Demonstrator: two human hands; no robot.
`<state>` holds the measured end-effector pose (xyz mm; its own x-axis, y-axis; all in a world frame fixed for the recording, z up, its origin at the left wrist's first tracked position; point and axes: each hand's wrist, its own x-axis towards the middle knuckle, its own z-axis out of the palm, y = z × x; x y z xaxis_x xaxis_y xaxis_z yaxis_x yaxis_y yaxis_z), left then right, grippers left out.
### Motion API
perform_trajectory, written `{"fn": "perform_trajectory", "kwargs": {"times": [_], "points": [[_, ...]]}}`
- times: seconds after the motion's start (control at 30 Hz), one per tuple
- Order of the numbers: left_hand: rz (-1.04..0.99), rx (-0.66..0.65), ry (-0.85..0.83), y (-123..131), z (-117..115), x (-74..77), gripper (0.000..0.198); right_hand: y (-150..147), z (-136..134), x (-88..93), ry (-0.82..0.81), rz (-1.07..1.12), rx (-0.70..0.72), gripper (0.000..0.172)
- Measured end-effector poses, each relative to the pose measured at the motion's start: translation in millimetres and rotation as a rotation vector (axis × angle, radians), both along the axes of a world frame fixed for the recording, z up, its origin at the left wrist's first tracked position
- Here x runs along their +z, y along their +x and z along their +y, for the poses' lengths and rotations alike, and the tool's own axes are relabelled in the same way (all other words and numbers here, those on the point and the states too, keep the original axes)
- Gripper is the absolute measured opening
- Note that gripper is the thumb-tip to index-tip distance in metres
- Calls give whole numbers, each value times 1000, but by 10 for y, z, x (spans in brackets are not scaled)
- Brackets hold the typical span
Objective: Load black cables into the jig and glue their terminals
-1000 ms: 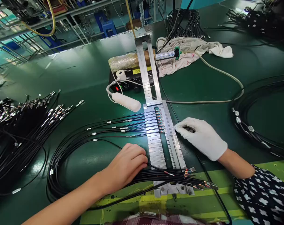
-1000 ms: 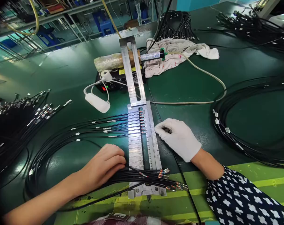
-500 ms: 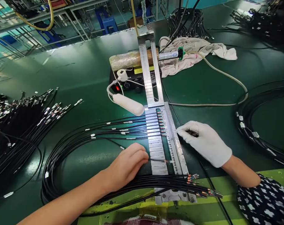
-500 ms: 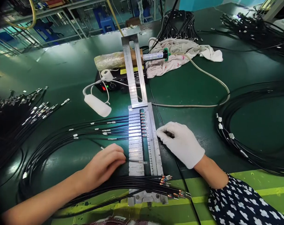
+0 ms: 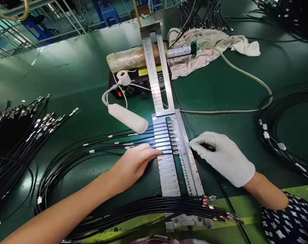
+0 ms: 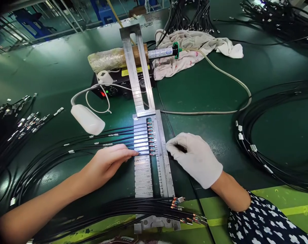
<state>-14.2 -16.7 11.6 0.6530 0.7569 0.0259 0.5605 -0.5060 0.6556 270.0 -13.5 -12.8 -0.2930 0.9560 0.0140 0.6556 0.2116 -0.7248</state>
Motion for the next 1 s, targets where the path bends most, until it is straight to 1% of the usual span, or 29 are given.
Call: {"fn": "perform_trajectory", "kwargs": {"times": [0.13, 0.2, 0.23, 0.3, 0.37, 0.4, 0.47, 0.53, 0.6, 0.67, 0.73, 0.83, 1.0], "points": [[-16, 17, -110, 60, 85, 65, 24, 6, 4, -2, -3, -4, 0, 19], [10, -1, -85, 62, 57, 35, 26, 12, 10, -5, -9, -2, 5, 19], [33, -6, -13, 54, 17, 2, 28, 14, 12, -7, -13, 1, 8, 19], [122, 9, 223, 26, -101, -81, 35, 15, 16, -11, -16, 5, 13, 18], [238, 37, 457, -1, -232, -156, 40, 5, 13, -7, -12, 11, -24, 14], [288, 37, 531, -8, -286, -181, 41, -5, 5, -1, -9, 19, -54, 12], [355, 4, 583, 0, -349, -200, 41, -42, -28, 19, 8, 9, -103, 9], [363, -12, 604, 41, -351, -181, 38, -101, -88, 46, 41, -82, -65, 8], [332, 3, 627, 102, -316, -146, 34, -179, -169, 64, 99, -231, 3, 9], [285, 10, 621, 162, -276, -120, 31, -258, -250, 63, 164, -333, 11, 7], [264, -13, 592, 203, -252, -124, 32, -322, -310, 44, 222, -363, -40, 6], [264, -39, 555, 219, -251, -169, 35, -369, -349, 5, 267, -363, -98, 6], [169, 29, 452, 235, -215, -217, 35, -383, -327, -18, 258, -351, -126, 8]]}}
